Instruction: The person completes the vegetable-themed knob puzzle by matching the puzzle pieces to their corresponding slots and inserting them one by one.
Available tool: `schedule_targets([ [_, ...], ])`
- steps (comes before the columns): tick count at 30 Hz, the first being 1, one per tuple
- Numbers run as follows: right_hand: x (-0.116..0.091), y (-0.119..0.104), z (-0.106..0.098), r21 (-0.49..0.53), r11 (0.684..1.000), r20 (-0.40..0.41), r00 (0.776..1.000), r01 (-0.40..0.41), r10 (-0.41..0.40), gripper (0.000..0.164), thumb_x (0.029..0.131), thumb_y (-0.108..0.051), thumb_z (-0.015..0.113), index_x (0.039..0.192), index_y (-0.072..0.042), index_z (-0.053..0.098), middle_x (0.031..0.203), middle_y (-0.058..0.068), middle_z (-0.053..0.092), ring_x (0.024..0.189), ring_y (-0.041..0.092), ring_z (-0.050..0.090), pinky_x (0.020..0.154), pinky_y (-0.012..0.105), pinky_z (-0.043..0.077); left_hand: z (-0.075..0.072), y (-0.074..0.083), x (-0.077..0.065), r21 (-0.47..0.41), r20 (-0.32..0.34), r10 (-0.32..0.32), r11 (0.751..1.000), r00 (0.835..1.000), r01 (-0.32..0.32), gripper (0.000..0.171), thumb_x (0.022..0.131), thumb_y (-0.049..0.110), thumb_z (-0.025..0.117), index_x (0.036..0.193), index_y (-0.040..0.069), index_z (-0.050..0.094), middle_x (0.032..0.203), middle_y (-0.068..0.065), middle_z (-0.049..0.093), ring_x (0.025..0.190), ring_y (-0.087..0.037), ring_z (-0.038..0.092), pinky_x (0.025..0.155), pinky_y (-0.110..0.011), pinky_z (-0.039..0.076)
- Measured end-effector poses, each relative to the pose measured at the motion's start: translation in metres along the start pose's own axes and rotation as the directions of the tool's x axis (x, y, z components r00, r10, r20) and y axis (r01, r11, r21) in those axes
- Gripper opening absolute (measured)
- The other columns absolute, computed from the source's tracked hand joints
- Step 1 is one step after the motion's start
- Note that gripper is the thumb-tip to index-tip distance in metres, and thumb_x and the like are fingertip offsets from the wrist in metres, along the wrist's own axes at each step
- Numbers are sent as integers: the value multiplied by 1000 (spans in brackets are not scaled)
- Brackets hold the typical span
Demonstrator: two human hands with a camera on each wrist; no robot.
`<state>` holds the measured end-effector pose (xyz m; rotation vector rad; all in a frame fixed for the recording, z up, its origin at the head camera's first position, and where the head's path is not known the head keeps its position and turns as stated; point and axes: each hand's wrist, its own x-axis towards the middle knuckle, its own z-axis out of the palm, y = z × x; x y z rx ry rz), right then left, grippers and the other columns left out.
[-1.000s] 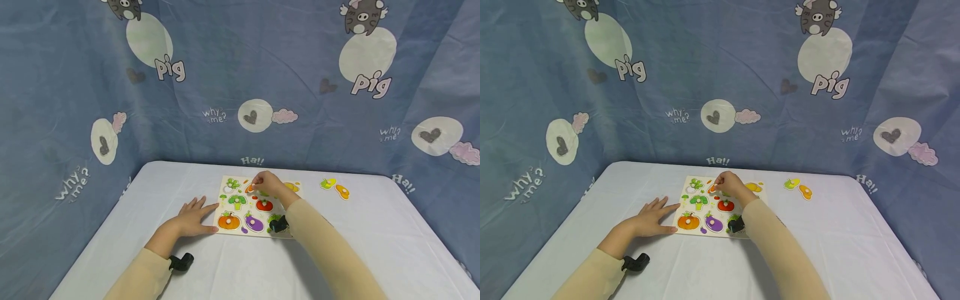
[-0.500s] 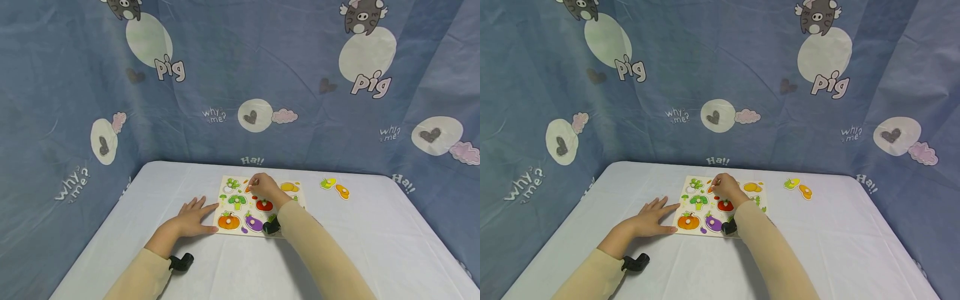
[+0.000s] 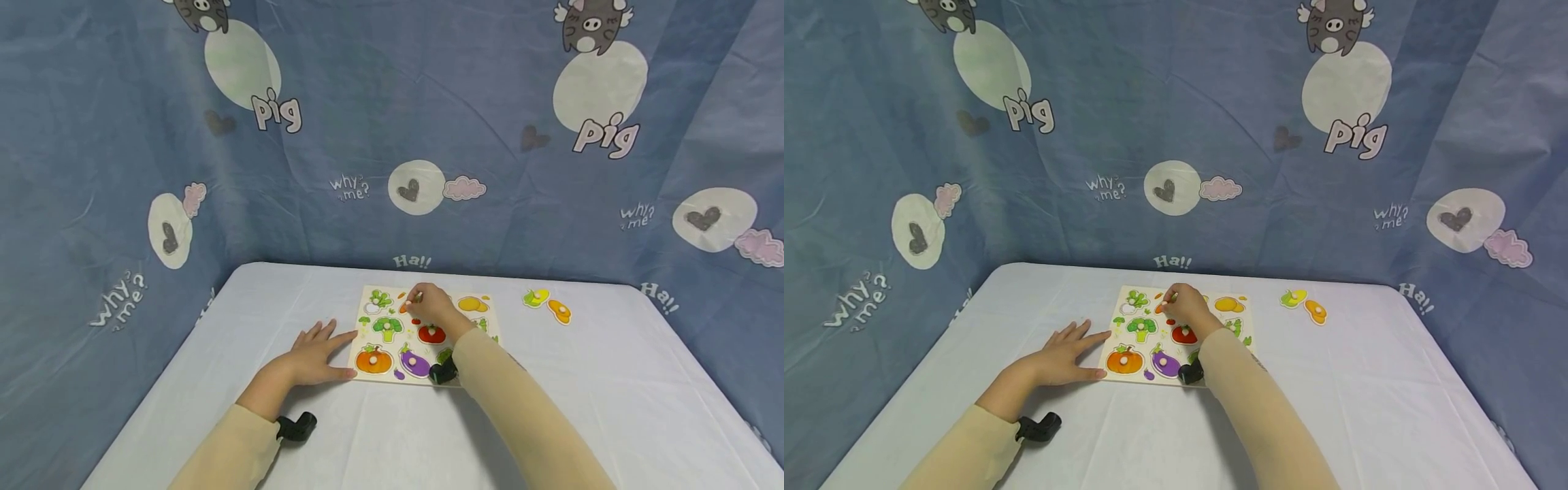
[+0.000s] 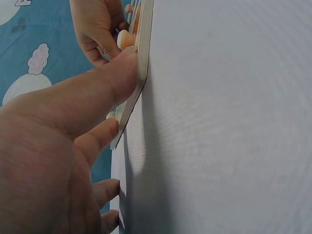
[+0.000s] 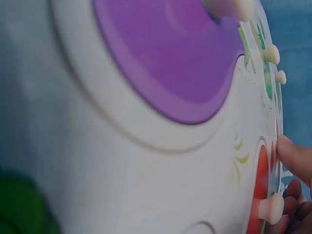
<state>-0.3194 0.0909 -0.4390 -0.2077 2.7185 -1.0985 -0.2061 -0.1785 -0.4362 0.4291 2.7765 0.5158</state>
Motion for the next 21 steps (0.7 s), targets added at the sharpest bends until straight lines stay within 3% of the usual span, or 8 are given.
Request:
schedule_targets([
  [6, -3, 1, -10, 45, 999, 32, 999, 15, -16, 14, 94, -24, 72, 101, -14, 66, 92, 10, 59, 73, 24, 56, 61, 31, 49, 0, 0, 0, 2, 2, -2, 1000, 1000, 2, 87, 82, 62, 71, 154, 24, 41, 163, -25, 17, 149, -50, 8, 116, -68, 4],
  [10, -10, -4, -21, -15, 999, 4, 999, 47, -47, 16, 95, -24, 72, 105, -13, 68, 96, 10, 55, 76, 24, 50, 62, 33, 44, 0, 0, 0, 4, 3, -2, 1000, 1000, 2, 87, 82, 61, 72, 154, 24, 41, 163, -25, 18, 149, -50, 9, 116, -68, 5],
  [21, -35, -4, -56, -64, 991, -57, 991, 120, -124, 17, 96, -24, 70, 107, -12, 70, 85, 8, 49, 64, 20, 43, 57, 32, 39, 0, 1, 0, -7, -7, 3, 1000, 1000, -3, 86, 82, 61, 72, 154, 24, 42, 163, -26, 18, 148, -51, 10, 116, -69, 5],
])
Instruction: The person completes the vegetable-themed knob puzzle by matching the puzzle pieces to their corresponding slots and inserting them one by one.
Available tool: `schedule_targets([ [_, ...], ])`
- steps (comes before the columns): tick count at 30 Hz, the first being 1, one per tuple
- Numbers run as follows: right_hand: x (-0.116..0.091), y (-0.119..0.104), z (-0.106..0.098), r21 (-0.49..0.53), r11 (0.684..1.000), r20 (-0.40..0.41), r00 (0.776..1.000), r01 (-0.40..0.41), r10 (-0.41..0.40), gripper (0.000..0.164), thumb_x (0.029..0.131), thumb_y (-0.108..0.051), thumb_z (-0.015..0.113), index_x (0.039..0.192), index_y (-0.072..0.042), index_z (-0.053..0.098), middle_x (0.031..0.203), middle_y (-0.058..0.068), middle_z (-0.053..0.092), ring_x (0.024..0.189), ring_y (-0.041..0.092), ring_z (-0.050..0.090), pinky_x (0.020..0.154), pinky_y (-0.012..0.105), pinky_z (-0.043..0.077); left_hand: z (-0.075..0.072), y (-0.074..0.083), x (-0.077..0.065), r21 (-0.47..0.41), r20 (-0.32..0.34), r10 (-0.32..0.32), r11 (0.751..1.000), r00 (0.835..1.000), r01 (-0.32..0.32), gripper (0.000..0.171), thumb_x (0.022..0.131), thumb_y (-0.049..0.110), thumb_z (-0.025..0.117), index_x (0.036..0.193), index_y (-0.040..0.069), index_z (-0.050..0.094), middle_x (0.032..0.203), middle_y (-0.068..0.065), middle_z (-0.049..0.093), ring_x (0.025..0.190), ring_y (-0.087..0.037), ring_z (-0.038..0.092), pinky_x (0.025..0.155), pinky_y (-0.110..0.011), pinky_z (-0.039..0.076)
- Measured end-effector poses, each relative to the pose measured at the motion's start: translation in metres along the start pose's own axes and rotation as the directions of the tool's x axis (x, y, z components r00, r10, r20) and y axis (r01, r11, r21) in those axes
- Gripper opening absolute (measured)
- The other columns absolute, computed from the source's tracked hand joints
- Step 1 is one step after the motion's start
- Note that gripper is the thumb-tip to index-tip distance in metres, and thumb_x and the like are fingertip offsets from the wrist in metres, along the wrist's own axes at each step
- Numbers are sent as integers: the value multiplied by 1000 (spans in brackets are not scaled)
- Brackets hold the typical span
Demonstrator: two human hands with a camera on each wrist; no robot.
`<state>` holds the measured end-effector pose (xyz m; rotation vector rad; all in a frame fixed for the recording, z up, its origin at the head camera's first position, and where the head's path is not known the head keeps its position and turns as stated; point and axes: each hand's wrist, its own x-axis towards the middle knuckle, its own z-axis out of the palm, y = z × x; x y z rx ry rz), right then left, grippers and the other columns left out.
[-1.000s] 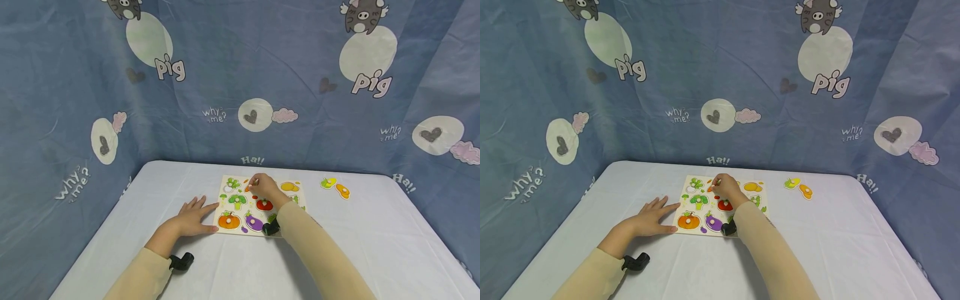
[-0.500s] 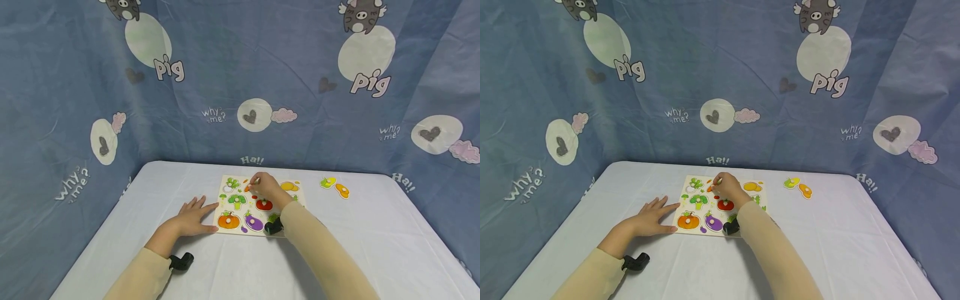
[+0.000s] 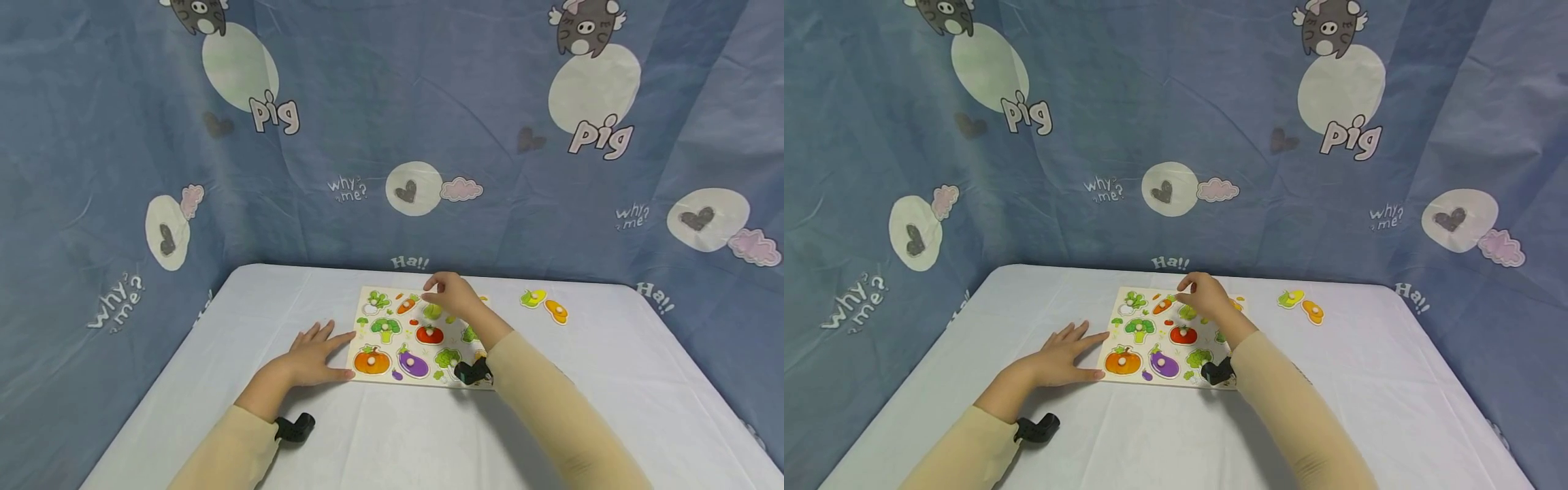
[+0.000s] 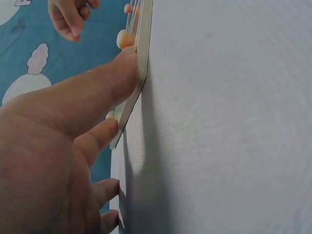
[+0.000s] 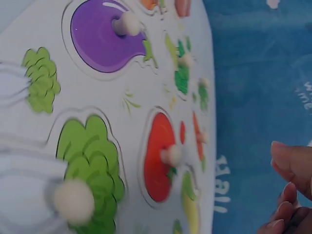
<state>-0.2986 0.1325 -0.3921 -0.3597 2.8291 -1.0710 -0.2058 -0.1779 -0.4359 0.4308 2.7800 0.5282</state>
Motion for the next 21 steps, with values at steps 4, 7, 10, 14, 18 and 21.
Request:
schedule_targets([
  [4, -11, 5, -14, 10, 999, -41, 998, 38, -38, 17, 96, -23, 70, 106, -10, 70, 85, 8, 50, 66, 20, 43, 58, 32, 38, 1, -1, 0, -1, -1, 2, 1000, 1000, -2, 87, 82, 62, 72, 154, 24, 42, 163, -25, 17, 148, -51, 9, 116, -69, 5],
  [7, -21, 11, -25, 19, 998, -66, 996, 67, -66, 17, 96, -23, 70, 107, -9, 70, 86, 9, 50, 66, 20, 43, 58, 32, 38, 2, -2, 0, -4, 0, 1, 1000, 1000, -1, 87, 82, 63, 72, 154, 24, 42, 163, -25, 17, 149, -51, 9, 116, -69, 5],
  [10, -31, 19, -35, 15, 997, -90, 993, 78, -77, 18, 96, -23, 70, 108, -9, 70, 86, 8, 50, 70, 21, 44, 59, 33, 39, 2, -2, 0, -4, -1, 4, 1000, 1000, -4, 88, 82, 64, 71, 154, 24, 42, 163, -25, 17, 148, -51, 9, 116, -69, 5],
  [14, -42, 32, -49, 4, 998, -125, 990, 61, -60, 20, 95, -24, 71, 109, -9, 71, 85, 8, 49, 76, 23, 45, 62, 34, 39, 3, -4, 1, 1, 0, 7, 1000, 1000, -7, 88, 81, 65, 70, 154, 25, 41, 163, -25, 17, 149, -51, 8, 116, -69, 4],
  [18, -50, 46, -60, -1, 999, -162, 986, 34, -34, 21, 95, -23, 71, 110, -8, 70, 84, 9, 48, 73, 24, 44, 61, 35, 37, 3, -4, 2, 8, 2, 4, 1000, 1000, -4, 88, 81, 67, 69, 155, 26, 41, 164, -24, 16, 149, -50, 8, 116, -68, 4],
  [21, -55, 59, -65, 3, 1000, -191, 981, 26, -25, 22, 96, -22, 70, 111, -6, 69, 83, 9, 47, 71, 23, 43, 60, 34, 37, 3, -4, 3, 11, 2, 7, 1000, 1000, -7, 88, 81, 66, 69, 154, 26, 41, 163, -25, 17, 149, -51, 8, 116, -69, 4],
])
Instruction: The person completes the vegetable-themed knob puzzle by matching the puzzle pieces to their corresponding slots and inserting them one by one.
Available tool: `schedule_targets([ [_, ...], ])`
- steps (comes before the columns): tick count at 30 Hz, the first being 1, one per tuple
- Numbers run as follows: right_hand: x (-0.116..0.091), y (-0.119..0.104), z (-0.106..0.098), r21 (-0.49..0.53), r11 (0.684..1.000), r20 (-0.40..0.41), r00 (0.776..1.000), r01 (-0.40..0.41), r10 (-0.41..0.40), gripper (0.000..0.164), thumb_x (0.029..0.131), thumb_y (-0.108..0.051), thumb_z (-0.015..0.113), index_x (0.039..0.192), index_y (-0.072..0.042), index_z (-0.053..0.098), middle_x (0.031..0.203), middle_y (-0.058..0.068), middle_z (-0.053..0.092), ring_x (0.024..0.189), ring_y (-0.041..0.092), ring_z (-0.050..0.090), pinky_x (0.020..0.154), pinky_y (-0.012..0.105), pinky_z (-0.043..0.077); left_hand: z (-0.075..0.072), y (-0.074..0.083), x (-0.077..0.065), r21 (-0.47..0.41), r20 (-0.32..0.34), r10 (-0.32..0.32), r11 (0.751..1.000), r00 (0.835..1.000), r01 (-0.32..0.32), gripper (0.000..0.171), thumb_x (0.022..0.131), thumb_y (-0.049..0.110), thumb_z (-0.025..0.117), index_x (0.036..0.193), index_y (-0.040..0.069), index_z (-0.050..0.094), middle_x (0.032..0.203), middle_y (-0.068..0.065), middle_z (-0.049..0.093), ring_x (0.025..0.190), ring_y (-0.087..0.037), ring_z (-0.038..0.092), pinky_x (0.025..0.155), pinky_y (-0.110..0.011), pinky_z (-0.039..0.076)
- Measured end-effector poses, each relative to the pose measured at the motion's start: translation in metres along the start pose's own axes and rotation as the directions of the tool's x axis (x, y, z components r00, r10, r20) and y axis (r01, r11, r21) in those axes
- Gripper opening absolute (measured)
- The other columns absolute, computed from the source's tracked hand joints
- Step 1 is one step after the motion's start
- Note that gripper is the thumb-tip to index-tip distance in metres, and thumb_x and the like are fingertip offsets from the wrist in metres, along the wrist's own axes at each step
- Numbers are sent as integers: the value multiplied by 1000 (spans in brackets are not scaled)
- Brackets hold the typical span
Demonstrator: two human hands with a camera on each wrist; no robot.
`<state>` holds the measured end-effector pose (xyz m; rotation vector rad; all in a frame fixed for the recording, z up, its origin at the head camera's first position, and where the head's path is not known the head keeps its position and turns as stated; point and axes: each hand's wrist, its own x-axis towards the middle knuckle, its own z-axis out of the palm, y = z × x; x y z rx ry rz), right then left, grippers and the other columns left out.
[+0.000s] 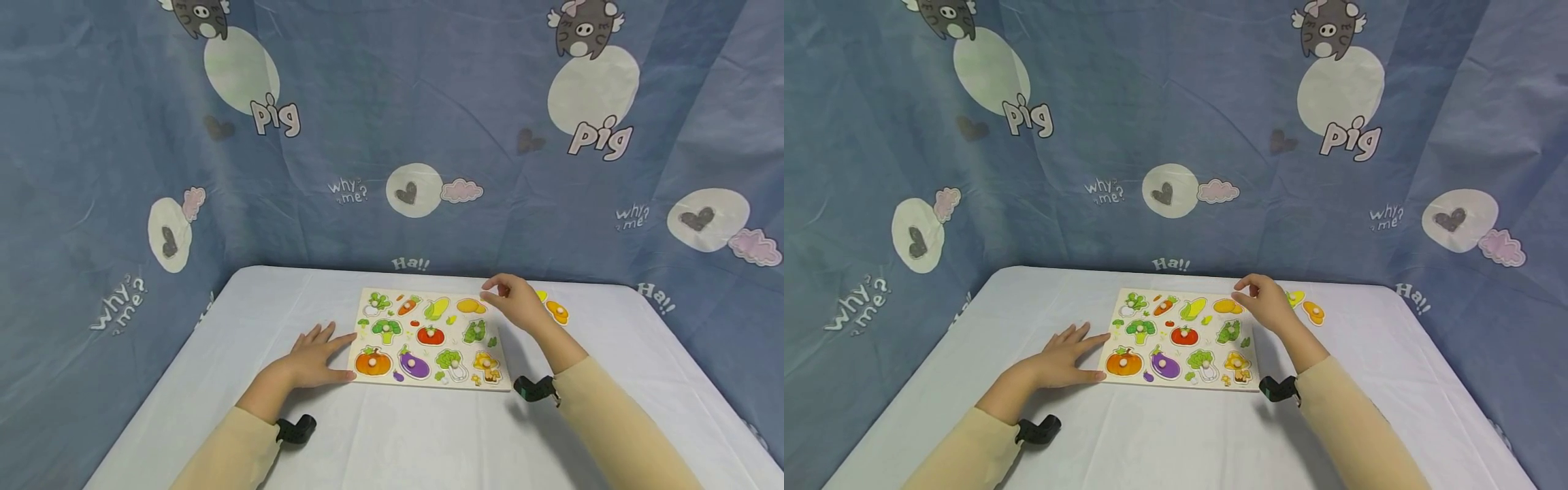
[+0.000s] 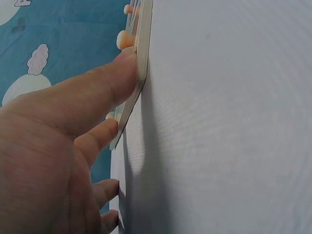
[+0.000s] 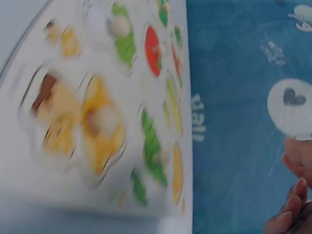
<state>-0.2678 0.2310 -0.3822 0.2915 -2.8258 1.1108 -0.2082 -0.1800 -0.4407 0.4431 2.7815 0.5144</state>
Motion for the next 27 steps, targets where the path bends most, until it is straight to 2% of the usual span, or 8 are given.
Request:
schedule_targets([
  [10, -2, 48, -10, -6, 999, -109, 993, -34, 33, 26, 99, -24, 66, 115, -3, 67, 78, 7, 40, 64, 21, 38, 58, 33, 33, -1, 1, -3, 1, -4, -2, 1000, 1000, 2, 88, 82, 65, 70, 154, 24, 42, 163, -25, 19, 148, -52, 10, 115, -70, 6],
  [18, 5, 82, -13, 0, 992, -182, 976, -124, 122, 33, 100, -24, 63, 121, 2, 63, 78, 6, 42, 63, 19, 39, 58, 33, 35, 0, -1, -3, -4, -4, -5, 1000, 1000, 5, 88, 81, 65, 70, 154, 24, 42, 163, -25, 19, 148, -51, 9, 115, -70, 6],
  [27, 13, 106, -17, 26, 968, -221, 943, -249, 249, 36, 100, -23, 62, 123, 4, 60, 82, 8, 47, 68, 21, 43, 61, 34, 37, 0, -1, -1, 1, -5, -9, 1000, 1000, 9, 88, 81, 65, 70, 154, 25, 41, 163, -24, 18, 149, -50, 9, 116, -69, 5],
])
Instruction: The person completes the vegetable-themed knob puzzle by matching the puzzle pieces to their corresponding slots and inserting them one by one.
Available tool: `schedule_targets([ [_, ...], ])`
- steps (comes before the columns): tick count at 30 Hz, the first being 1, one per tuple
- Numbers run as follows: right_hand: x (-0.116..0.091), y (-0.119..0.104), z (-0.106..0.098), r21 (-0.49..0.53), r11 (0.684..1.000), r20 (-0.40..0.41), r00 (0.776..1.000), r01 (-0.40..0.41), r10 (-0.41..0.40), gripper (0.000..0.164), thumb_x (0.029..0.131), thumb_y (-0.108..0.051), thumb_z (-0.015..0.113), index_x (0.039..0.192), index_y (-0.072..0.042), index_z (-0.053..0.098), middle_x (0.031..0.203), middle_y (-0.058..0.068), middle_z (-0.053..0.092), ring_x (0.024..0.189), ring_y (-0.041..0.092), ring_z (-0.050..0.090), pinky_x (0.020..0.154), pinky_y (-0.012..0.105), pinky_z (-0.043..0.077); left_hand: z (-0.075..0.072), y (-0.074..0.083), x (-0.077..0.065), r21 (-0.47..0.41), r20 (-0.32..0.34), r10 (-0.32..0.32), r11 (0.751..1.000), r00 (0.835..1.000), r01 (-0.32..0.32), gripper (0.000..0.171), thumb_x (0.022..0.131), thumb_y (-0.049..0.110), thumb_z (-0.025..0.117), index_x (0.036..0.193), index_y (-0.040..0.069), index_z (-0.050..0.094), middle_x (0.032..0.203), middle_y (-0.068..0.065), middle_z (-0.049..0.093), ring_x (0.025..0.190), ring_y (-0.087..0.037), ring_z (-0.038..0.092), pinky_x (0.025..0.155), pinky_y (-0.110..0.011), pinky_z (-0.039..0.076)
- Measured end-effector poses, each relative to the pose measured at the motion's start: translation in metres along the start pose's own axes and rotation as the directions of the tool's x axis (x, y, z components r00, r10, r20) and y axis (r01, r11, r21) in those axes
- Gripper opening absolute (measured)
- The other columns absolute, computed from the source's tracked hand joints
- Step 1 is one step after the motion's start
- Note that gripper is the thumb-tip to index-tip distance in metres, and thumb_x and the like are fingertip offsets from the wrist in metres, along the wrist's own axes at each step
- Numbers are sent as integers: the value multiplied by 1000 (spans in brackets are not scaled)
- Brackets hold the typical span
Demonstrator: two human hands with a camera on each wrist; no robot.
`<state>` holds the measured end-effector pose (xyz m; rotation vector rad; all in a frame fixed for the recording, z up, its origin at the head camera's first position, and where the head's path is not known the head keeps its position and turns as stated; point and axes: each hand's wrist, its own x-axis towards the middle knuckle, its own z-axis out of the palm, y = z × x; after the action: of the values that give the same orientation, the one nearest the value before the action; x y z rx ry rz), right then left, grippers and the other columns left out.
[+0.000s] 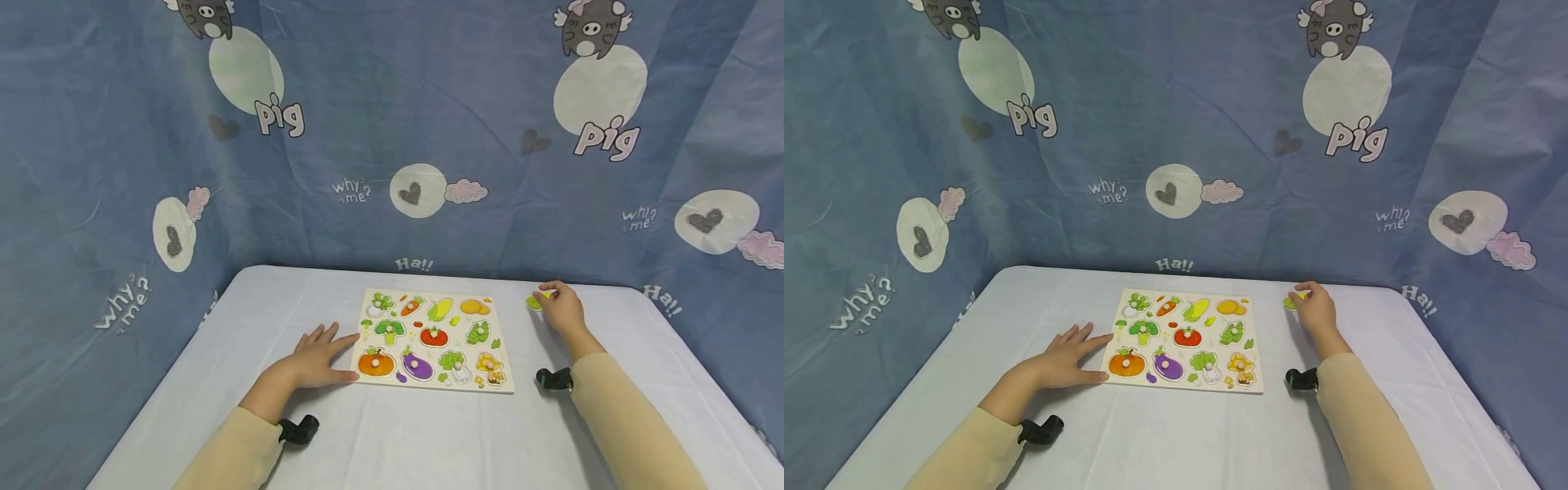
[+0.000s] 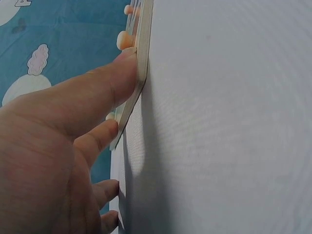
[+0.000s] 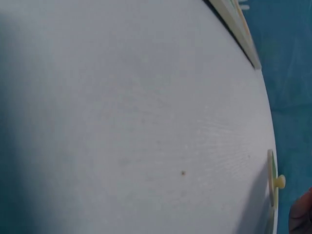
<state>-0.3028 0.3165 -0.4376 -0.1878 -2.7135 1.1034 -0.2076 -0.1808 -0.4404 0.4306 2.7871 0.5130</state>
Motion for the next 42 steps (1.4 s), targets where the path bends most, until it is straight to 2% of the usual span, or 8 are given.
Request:
schedule_targets([
  [4, 5, 5, 4, 2, 998, -3, 998, -66, 66, 39, 100, -24, 61, 125, 4, 59, 89, 14, 55, 76, 26, 50, 64, 34, 41, 0, 0, -1, -1, -2, -4, 1000, 1000, 4, 87, 82, 64, 70, 154, 25, 42, 163, -23, 18, 149, -50, 9, 116, -69, 5],
  [9, 9, 8, 9, 5, 986, 38, 986, -165, 165, 43, 101, -25, 57, 133, 4, 54, 116, 26, 57, 95, 33, 56, 73, 36, 46, -1, 1, -1, -6, 1, -4, 1000, 1000, 4, 87, 82, 64, 70, 154, 25, 42, 163, -23, 18, 149, -50, 9, 116, -68, 5],
  [12, 11, 9, 9, -15, 980, 62, 978, -199, 200, 43, 101, -24, 56, 135, 3, 53, 118, 26, 57, 92, 32, 57, 73, 36, 47, -1, 2, -1, -9, 4, -6, 1000, 1000, 6, 87, 82, 64, 70, 154, 25, 42, 163, -23, 18, 149, -49, 8, 116, -68, 5],
  [18, 13, 6, 8, -57, 977, 79, 975, -205, 210, 41, 100, -22, 55, 131, 5, 55, 102, 22, 63, 66, 22, 59, 65, 33, 46, -2, 2, -1, -6, 0, -5, 1000, 1000, 5, 87, 82, 63, 71, 154, 25, 42, 163, -23, 19, 149, -49, 8, 116, -68, 5],
  [22, 12, 1, 8, -96, 974, 114, 970, -206, 216, 38, 100, -19, 54, 128, 6, 54, 112, 26, 62, 87, 32, 59, 78, 41, 49, -2, 2, -2, -8, 0, -2, 1000, 1000, 2, 87, 82, 64, 71, 154, 25, 42, 163, -23, 18, 149, -49, 8, 116, -68, 5],
  [26, 12, -1, 9, -118, 968, 130, 963, -220, 234, 34, 100, -16, 53, 126, 7, 54, 127, 30, 55, 109, 40, 52, 94, 50, 45, -1, 2, -2, -13, 1, 0, 1000, 1000, 0, 87, 82, 64, 71, 154, 25, 42, 163, -23, 18, 149, -49, 8, 116, -68, 5],
  [34, 11, 0, 12, -116, 970, 118, 966, -216, 229, 24, 100, -11, 50, 114, 8, 58, 116, 27, 58, 104, 39, 52, 92, 50, 44, -1, 2, -1, -12, 3, -5, 1000, 1000, 5, 87, 82, 64, 71, 154, 26, 42, 164, -23, 18, 150, -48, 7, 117, -68, 4],
  [42, 9, -3, 16, -119, 978, 135, 973, -172, 187, 28, 103, -12, 50, 119, 9, 58, 122, 29, 57, 109, 40, 53, 97, 52, 43, -3, 5, -4, -13, 1, -3, 1000, 1000, 3, 86, 82, 62, 72, 154, 24, 42, 163, -24, 19, 149, -49, 9, 116, -68, 5],
])
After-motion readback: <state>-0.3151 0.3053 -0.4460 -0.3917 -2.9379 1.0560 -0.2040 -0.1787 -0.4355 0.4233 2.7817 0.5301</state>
